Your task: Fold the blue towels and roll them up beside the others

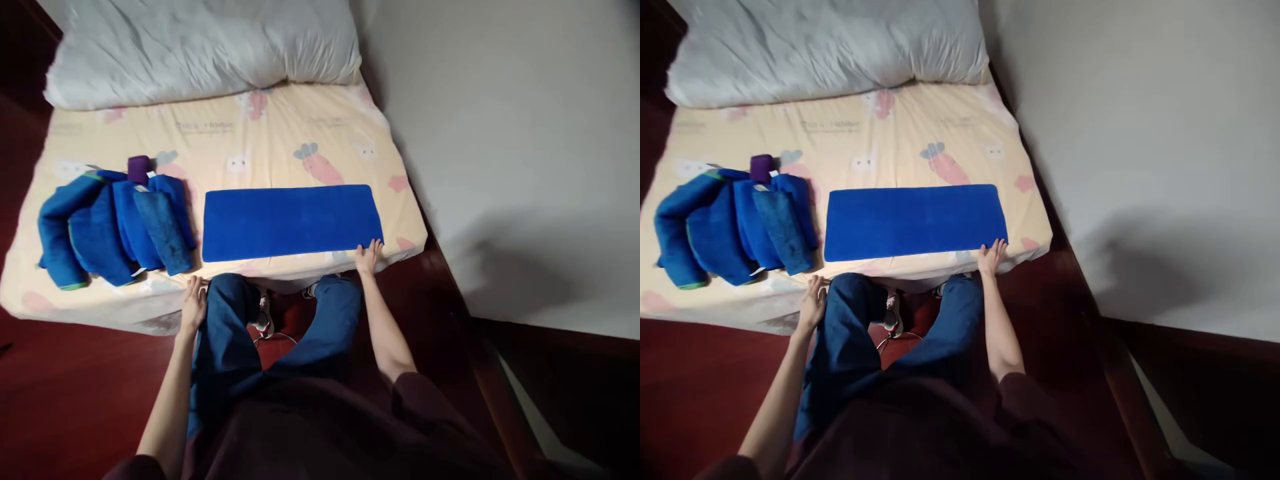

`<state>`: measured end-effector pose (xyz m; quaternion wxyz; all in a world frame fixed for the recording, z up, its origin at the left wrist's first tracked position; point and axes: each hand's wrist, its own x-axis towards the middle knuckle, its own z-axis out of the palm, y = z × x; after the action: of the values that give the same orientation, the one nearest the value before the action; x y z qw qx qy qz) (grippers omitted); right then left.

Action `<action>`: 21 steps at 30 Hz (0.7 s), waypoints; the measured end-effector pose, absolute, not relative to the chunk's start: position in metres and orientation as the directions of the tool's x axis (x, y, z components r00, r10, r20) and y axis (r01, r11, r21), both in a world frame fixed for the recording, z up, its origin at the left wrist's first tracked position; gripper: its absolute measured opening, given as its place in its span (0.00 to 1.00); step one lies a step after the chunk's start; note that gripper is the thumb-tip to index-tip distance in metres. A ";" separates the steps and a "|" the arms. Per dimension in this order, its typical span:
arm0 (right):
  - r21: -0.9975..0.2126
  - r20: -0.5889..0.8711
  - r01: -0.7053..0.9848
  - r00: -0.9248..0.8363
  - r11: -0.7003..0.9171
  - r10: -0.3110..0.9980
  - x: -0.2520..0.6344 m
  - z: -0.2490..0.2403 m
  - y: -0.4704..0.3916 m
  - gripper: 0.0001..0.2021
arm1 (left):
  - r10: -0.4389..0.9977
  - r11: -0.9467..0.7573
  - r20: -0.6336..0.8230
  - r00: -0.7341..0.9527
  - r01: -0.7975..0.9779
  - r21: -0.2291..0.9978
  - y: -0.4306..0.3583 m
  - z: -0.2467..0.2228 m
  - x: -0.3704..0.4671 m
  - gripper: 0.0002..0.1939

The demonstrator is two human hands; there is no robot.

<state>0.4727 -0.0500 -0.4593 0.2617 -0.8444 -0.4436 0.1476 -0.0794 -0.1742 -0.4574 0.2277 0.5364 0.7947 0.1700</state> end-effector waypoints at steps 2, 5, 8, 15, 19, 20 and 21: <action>-0.741 0.016 0.545 0.599 -0.392 0.801 0.438 -0.449 -0.067 0.29 | 0.917 0.398 -0.179 -0.357 0.771 0.497 -0.194 -0.440 -0.048 0.33; -0.952 -0.189 0.115 0.504 -0.283 0.843 0.380 -0.446 -0.103 0.20 | 0.942 0.328 -0.064 -0.329 0.866 0.377 -0.227 -0.418 0.007 0.34; -0.837 -0.484 -0.448 0.343 -0.313 0.805 0.333 -0.449 -0.128 0.12 | 0.960 0.263 0.040 -0.278 0.941 0.214 -0.247 -0.406 0.042 0.36; -0.482 -0.705 -0.823 0.160 -0.302 0.690 0.282 -0.444 -0.120 0.03 | 0.964 0.256 0.041 -0.261 0.961 0.100 -0.237 -0.398 0.046 0.37; -0.446 -0.715 -0.839 0.125 -0.311 0.688 0.268 -0.444 -0.107 0.05 | 0.961 0.261 0.064 -0.268 0.960 0.105 -0.241 -0.402 0.047 0.38; -0.440 -0.714 -0.843 0.119 -0.310 0.690 0.265 -0.444 -0.104 0.04 | 0.960 0.262 0.067 -0.270 0.958 0.116 -0.242 -0.404 0.046 0.38; -0.435 -0.712 -0.846 0.114 -0.308 0.692 0.263 -0.444 -0.101 0.04 | 0.960 0.261 0.069 -0.271 0.957 0.129 -0.241 -0.407 0.044 0.38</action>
<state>0.2625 -0.1014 -0.4444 0.5825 -0.4666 0.0825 0.6605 0.0441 -0.2410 -0.4066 0.0117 0.6036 0.7939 0.0725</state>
